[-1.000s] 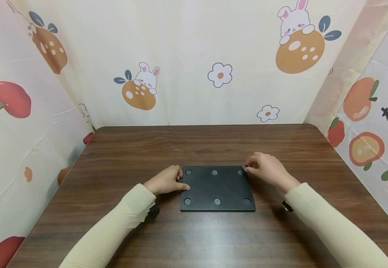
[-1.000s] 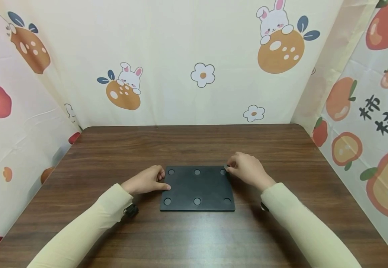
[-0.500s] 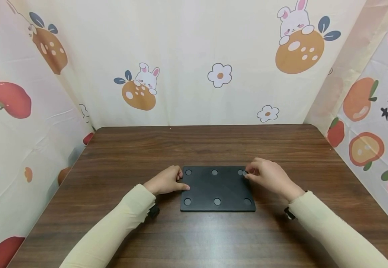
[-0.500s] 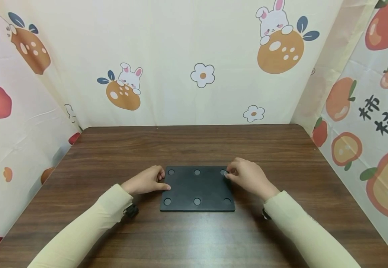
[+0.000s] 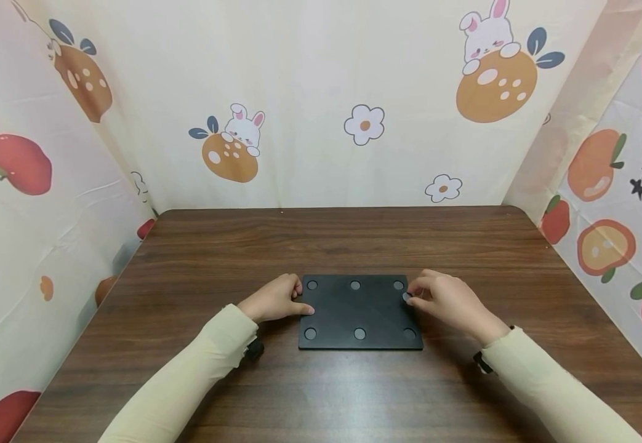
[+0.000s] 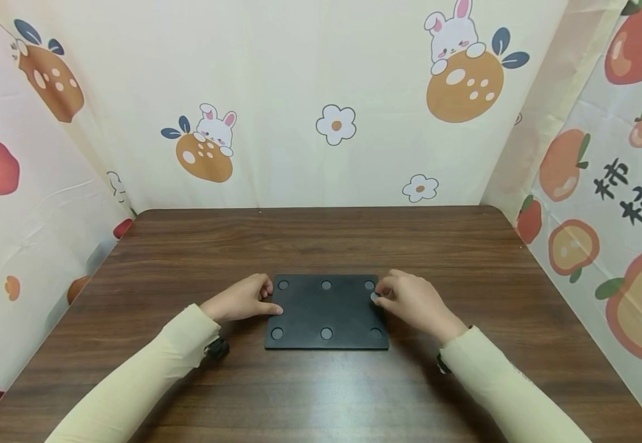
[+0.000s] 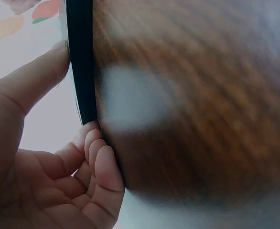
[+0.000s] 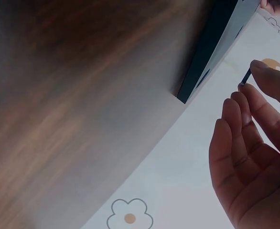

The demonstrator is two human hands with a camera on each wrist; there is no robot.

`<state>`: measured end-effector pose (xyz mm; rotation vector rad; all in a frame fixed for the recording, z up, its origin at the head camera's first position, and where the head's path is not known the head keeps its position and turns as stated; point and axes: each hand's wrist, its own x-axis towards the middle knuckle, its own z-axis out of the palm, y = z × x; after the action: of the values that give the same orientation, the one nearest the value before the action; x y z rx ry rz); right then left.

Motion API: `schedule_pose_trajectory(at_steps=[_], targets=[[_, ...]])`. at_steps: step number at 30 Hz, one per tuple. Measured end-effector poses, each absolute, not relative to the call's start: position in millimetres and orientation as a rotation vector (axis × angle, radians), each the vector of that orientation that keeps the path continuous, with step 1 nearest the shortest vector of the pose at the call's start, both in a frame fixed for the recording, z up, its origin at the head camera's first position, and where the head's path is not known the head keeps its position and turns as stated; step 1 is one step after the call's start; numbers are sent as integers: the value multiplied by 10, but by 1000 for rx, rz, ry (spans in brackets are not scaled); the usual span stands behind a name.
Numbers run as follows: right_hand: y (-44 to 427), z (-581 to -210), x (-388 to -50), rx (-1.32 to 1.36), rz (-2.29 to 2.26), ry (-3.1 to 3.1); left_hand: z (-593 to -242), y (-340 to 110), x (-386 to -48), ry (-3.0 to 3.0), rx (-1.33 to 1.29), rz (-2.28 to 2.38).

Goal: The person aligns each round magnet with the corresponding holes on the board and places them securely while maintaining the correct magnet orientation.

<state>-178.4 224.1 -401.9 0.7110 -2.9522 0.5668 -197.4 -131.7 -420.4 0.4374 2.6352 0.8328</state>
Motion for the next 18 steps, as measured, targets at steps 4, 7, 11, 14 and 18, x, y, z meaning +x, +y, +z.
schedule_pose_trajectory(at_steps=[4, 7, 11, 14, 18], targets=[[2233, -4028, -1747, 727, 568, -2961, -4206, -1320, -1974, 2635, 440, 835], [2228, -4030, -1722, 744, 572, -2970, -4210, -1323, -1972, 2633, 440, 835], [2219, -4022, -1684, 759, 585, -2990, -4212, -1326, -1971, 2632, 439, 839], [2215, -4017, -1657, 768, 584, -2997, -4214, -1325, -1973, 2632, 442, 842], [2220, -4022, -1626, 791, 571, -2992, -4218, -1325, -1978, 2635, 449, 841]])
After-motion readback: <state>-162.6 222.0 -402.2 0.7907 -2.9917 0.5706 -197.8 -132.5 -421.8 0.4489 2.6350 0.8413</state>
